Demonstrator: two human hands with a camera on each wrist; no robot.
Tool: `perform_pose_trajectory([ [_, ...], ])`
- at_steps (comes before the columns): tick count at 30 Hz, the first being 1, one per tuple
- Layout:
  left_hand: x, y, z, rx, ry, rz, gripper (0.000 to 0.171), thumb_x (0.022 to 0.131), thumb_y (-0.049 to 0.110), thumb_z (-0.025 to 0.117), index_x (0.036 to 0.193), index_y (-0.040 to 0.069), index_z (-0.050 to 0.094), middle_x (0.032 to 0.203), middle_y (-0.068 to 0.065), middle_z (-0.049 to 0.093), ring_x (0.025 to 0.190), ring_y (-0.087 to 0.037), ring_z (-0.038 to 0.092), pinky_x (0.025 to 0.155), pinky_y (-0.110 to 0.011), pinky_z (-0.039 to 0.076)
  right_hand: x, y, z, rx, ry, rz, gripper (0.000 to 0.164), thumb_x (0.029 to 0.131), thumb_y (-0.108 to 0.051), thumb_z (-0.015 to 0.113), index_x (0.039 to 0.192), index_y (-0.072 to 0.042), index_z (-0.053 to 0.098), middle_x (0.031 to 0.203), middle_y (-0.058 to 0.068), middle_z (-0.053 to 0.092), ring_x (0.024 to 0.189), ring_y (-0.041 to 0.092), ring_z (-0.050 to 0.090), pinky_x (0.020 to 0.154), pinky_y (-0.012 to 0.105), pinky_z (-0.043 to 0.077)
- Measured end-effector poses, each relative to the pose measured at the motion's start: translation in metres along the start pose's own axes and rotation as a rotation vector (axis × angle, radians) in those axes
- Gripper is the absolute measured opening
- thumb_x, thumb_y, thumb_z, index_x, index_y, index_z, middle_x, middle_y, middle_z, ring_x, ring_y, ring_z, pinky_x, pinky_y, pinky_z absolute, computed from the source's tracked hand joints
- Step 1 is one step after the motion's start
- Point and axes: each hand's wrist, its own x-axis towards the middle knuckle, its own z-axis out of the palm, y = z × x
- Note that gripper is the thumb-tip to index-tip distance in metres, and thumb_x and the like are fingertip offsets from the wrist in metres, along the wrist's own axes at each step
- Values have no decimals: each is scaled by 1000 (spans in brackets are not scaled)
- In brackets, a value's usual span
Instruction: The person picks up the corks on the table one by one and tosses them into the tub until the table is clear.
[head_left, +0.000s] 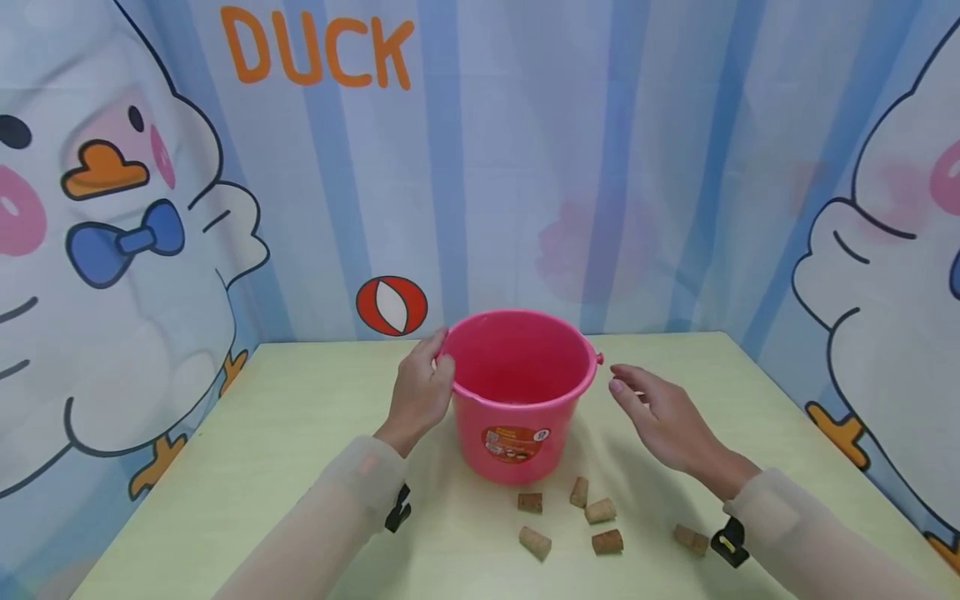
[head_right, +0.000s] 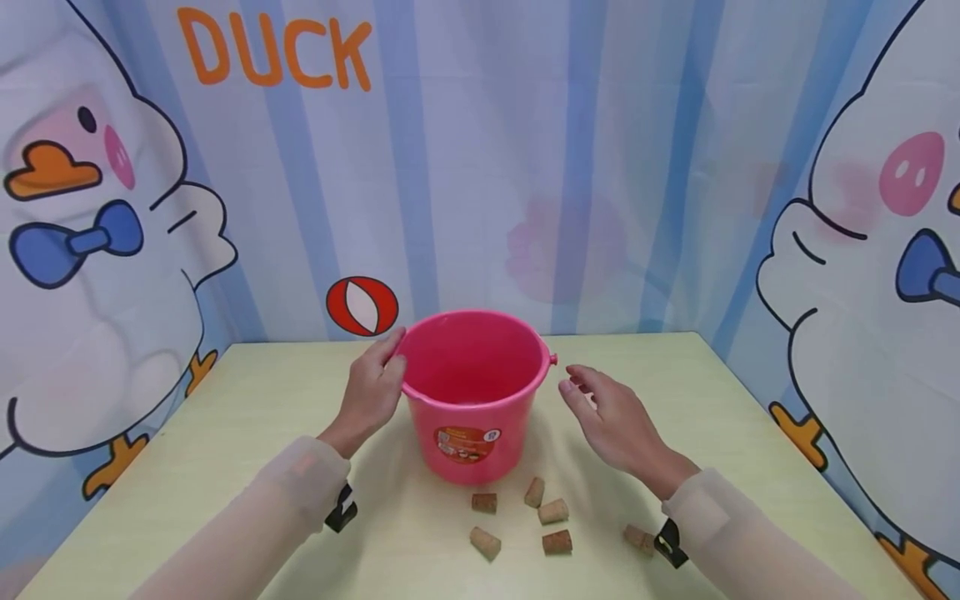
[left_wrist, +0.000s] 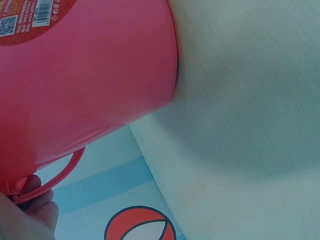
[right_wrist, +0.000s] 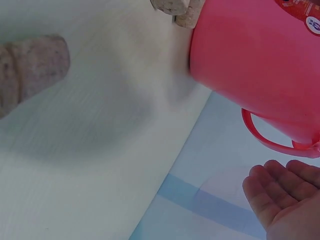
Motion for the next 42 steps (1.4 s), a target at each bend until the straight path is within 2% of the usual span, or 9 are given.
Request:
perform_pose_trajectory([
  [14,1,0,1,3,4,-5,57,105,26,47,160,13,37,156,-5,47,137,-29,48,99,-45,55,-18,-6,5,-87,-44,-34,50,101,-40,63,140,-8,61,136,10,65,119,32,62,94,58,54],
  [23,1,0,0,12,8,-1,57,104,26,47,159,13,38,155,-5,48,136,-30,49,98,-45,55,-23,-6,6,-135,-93,-103,40,92,-28,78,126,-10,70,127,5,70,121,33,63,97,58,53],
  [27,1,0,0,12,7,-5,57,104,26,47,160,13,38,155,-4,48,136,-29,49,98,-45,55,-24,-5,7,-159,-156,-124,32,88,-26,81,117,-15,74,120,1,71,116,30,65,96,56,54],
  [32,0,0,0,18,-1,-15,58,104,27,47,160,14,37,156,-4,47,136,-29,48,98,-45,55,-25,-3,7,-155,-274,-121,26,87,-26,83,111,-20,75,114,-6,72,112,26,65,95,53,55],
  [38,0,1,-1,25,0,-15,58,104,27,46,159,13,38,156,-5,47,137,-29,48,99,-46,54,-27,-1,10,-163,-402,-149,26,85,-26,84,109,-17,78,108,-10,72,105,24,67,92,50,56],
  [42,1,1,-1,32,1,-12,57,104,28,46,159,13,38,156,-5,48,136,-29,49,99,-46,55,-28,2,15,-170,-445,-162,25,84,-29,85,106,-16,79,104,-10,74,102,23,68,89,47,57],
])
